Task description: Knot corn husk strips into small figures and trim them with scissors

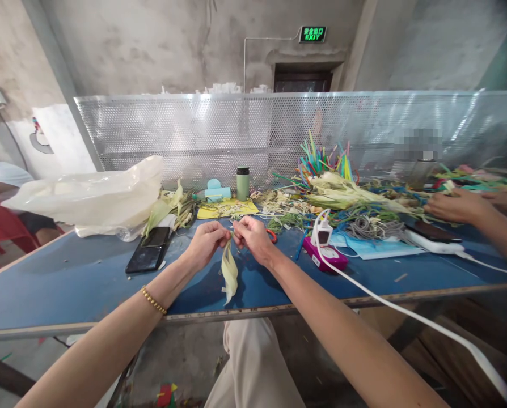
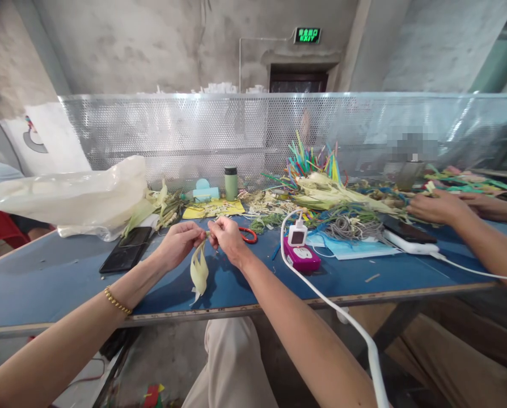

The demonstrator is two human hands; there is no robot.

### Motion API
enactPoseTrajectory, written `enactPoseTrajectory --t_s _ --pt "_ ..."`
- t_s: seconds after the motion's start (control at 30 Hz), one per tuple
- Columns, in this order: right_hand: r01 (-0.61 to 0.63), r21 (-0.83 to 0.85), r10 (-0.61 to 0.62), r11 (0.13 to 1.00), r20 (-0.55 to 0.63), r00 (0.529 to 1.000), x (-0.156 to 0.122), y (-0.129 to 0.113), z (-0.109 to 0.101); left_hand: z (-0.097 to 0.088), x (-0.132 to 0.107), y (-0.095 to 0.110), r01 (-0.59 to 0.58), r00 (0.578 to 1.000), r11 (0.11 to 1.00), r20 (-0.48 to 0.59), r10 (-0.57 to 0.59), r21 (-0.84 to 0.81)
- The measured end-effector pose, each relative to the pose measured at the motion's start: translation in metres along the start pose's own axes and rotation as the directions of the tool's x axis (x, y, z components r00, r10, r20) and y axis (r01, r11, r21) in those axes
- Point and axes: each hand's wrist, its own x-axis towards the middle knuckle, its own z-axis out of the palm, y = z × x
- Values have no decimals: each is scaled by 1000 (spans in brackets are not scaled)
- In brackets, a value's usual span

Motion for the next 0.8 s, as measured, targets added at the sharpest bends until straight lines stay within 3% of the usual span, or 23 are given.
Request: enactPoseTrajectory --t_s 0.23,0.47,0.57,0.67,0.8 --pt "26 22 -26 999 -13 1000 -1 0 0 -1 2 0 20 999 997 -46 -16 71" --pt "10 109 -22 994 103 994 1 -3 -4 -11 -4 9 151 983 984 -91 -159 -92" --pt "9 168 -26 986 102 994 2 -6 -3 -10 -12 8 308 951 948 48 -305 -84" --pt "-3 184 -18 983 109 994 0 -9 -4 -3 -18 5 363 921 929 180 -344 -80" --pt "-15 152 1 988 87 996 -2 -15 -6 1 -18 2 313 946 948 101 -307 -50"
